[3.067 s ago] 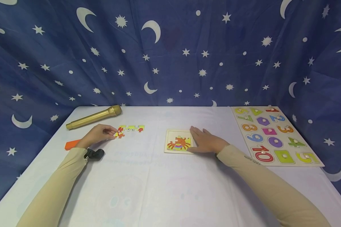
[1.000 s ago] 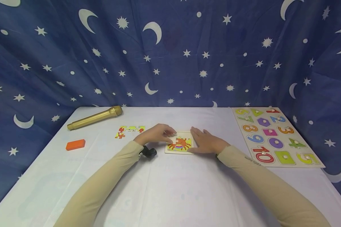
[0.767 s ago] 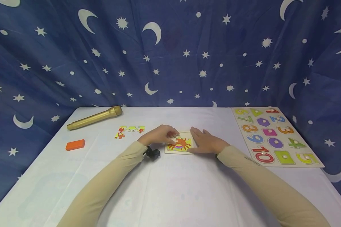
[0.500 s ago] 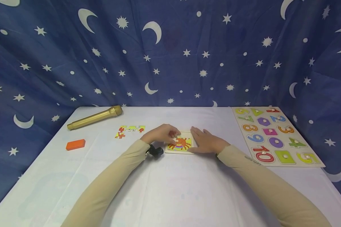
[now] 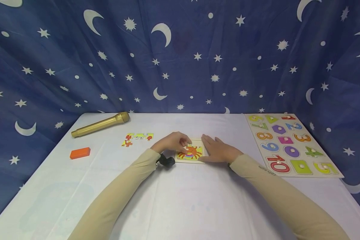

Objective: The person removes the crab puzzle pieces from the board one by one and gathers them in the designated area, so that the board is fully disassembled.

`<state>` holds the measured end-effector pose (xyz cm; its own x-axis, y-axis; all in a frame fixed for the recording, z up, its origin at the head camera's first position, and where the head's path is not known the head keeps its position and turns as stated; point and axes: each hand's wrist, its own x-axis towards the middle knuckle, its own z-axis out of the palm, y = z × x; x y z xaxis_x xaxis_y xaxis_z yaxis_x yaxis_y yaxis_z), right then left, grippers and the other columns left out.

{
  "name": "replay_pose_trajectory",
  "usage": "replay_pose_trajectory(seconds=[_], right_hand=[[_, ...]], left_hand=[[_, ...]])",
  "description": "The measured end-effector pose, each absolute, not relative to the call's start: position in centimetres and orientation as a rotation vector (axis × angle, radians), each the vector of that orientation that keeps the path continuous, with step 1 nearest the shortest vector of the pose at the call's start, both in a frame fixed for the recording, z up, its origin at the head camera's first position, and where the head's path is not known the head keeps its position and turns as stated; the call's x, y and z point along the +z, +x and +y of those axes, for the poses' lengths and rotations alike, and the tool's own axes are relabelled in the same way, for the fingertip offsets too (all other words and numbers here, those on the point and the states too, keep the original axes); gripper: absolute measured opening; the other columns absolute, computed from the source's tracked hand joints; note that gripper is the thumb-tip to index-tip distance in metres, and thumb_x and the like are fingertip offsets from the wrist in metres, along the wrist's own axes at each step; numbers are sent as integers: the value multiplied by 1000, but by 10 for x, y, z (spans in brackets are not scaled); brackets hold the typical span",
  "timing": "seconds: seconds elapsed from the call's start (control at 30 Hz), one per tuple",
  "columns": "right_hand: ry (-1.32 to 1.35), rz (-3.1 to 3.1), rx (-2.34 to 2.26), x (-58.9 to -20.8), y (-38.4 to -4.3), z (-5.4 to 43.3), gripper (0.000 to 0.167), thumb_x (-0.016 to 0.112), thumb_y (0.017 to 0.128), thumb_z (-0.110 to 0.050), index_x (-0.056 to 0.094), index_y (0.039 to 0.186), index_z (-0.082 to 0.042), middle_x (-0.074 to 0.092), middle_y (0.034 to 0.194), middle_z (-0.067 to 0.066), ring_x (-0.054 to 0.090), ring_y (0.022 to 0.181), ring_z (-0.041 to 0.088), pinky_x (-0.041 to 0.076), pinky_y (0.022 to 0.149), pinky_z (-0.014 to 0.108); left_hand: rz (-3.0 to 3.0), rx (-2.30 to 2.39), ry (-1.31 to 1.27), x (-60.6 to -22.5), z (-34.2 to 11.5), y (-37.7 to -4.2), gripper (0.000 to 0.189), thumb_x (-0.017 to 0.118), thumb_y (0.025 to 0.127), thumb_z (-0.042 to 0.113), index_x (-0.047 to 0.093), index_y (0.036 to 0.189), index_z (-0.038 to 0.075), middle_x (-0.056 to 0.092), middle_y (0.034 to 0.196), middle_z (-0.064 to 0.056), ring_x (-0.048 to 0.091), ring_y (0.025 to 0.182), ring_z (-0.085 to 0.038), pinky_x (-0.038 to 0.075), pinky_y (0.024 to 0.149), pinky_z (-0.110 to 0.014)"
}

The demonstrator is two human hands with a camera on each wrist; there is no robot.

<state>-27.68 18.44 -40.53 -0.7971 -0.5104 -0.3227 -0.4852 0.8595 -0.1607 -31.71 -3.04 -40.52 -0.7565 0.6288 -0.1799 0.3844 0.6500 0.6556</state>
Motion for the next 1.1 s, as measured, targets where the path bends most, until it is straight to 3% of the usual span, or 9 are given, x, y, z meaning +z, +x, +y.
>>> replay_pose_trajectory(seconds=[0.37, 0.9, 1.1], right_hand=[[-738, 2678, -79, -407, -278, 185, 98, 49, 87, -62, 10, 149, 3, 11, 157, 21, 15, 144, 35, 13, 116, 55], [-726, 2682, -85, -410, -279, 187, 99, 50, 86, -62, 10, 149, 3, 9, 157, 20, 14, 145, 34, 12, 116, 55], [-716, 2682, -67, -409, -279, 187, 99, 48, 86, -64, 9, 149, 3, 9, 157, 19, 13, 145, 34, 11, 116, 55]], left_hand=[[2496, 912, 756, -409, -29, -315, 35, 79, 73, 5, 65, 105, 3, 53, 81, -1, 48, 74, -9, 40, 67, -14], [2508, 862, 797, -411, -30, -316, 33, 78, 76, 10, 66, 106, 5, 55, 85, -1, 49, 76, -8, 40, 68, -14], [2548, 851, 772, -410, -26, -315, 26, 73, 82, 21, 66, 103, 7, 59, 81, 0, 50, 69, -8, 40, 62, -16]])
